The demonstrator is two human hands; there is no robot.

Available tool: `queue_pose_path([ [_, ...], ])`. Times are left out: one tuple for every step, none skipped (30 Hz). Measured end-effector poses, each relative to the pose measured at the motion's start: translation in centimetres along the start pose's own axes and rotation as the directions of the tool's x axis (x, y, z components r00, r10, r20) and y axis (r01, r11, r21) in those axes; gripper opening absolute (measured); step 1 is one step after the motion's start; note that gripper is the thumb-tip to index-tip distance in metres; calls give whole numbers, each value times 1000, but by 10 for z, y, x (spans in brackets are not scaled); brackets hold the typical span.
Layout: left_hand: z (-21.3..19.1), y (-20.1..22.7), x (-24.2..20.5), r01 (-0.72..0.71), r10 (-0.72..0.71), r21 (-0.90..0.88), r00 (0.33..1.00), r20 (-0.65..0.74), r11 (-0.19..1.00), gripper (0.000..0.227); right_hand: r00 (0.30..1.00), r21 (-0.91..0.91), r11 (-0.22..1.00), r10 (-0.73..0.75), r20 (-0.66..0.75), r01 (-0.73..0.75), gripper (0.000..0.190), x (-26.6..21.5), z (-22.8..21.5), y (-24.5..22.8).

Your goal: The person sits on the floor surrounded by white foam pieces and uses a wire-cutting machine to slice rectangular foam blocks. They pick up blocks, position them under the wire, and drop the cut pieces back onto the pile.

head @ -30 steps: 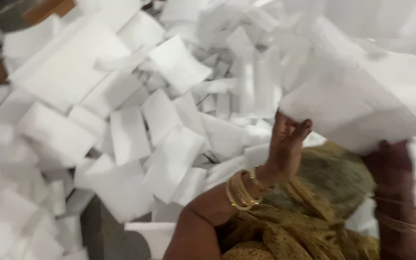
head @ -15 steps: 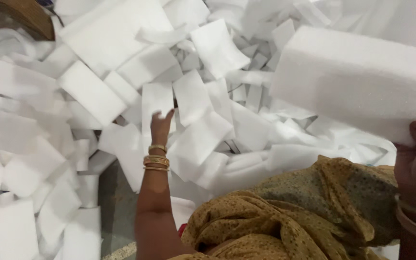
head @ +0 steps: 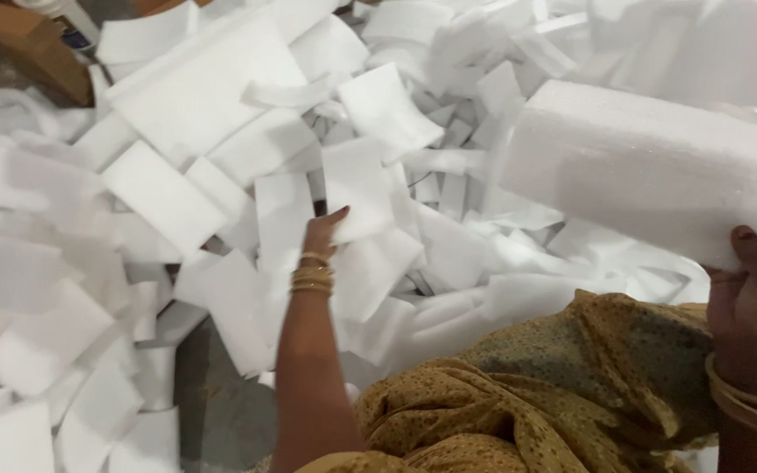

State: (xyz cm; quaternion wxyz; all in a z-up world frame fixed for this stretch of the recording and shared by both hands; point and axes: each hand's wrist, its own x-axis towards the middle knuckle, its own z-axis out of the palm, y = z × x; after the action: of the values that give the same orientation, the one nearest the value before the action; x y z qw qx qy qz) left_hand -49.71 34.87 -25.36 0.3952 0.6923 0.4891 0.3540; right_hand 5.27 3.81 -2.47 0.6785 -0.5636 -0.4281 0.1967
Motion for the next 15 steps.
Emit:
queue_pose_path([
  [-13, -1, -10, 272, -276, -167, 961, -3, 948, 67, 1000, -17, 1000, -17, 21, 17, 16, 1, 1, -2],
  [-24, 0, -20, 512, -530, -321, 847, 35, 797, 65, 1000, -10, 1000, -24, 15, 24, 19, 1, 2, -10],
  [-44, 5, -39, 386, -371, -64, 914, 166, 920, 63, 1000, 38, 999, -15, 15, 15, 22, 3, 8, -18],
  [-57, 11, -54, 178, -225, 168, 918, 327, 970, 66, 1000, 138, 990, 18, -4, -17, 25, -1, 13, -29],
  [-53, 17, -59, 344, -407, 231, 845, 346, 910, 72, 998, 246, 969, 48, -29, -39, 28, -5, 20, -41],
  [-48, 21, -65, 493, -575, 300, 742, 346, 817, 82, 995, 355, 933, 82, -60, -56, 31, -8, 27, -52],
  [-38, 25, -71, 439, -559, 359, 736, 381, 824, 87, 990, 440, 896, 112, -90, -61, 34, -11, 30, -64],
  [-32, 29, -82, 381, -544, 413, 729, 417, 827, 93, 985, 511, 858, 131, -116, -54, 37, -13, 34, -73],
  [-23, 36, -82, 352, -540, 439, 717, 441, 827, 91, 975, 606, 795, 158, -154, -33, 34, -14, 32, -82],
  [-14, 46, -81, 322, -536, 464, 706, 464, 826, 89, 977, 534, 844, 142, -159, -35, 40, -15, 27, -90],
  [-12, 60, -77, 316, -514, 446, 732, 446, 837, 89, 975, 457, 889, 127, -183, -30, 47, -21, 23, -94],
  [-12, 78, -71, 310, -492, 427, 757, 429, 849, 89, 972, 376, 926, 115, -206, -30, 54, -27, 17, -99],
  [-8, 103, -57, 309, -458, 394, 806, 374, 866, 87, 978, 383, 923, 40, -206, 43, 54, -37, 6, -106],
  [-3, 132, -44, 305, -422, 357, 849, 318, 883, 85, 978, 385, 916, -37, -206, 116, 53, -47, -4, -115],
  [2, 164, -28, 125, -242, 396, 935, 260, 910, 80, 973, 382, 906, -111, -202, 183, 53, -58, -13, -124],
])
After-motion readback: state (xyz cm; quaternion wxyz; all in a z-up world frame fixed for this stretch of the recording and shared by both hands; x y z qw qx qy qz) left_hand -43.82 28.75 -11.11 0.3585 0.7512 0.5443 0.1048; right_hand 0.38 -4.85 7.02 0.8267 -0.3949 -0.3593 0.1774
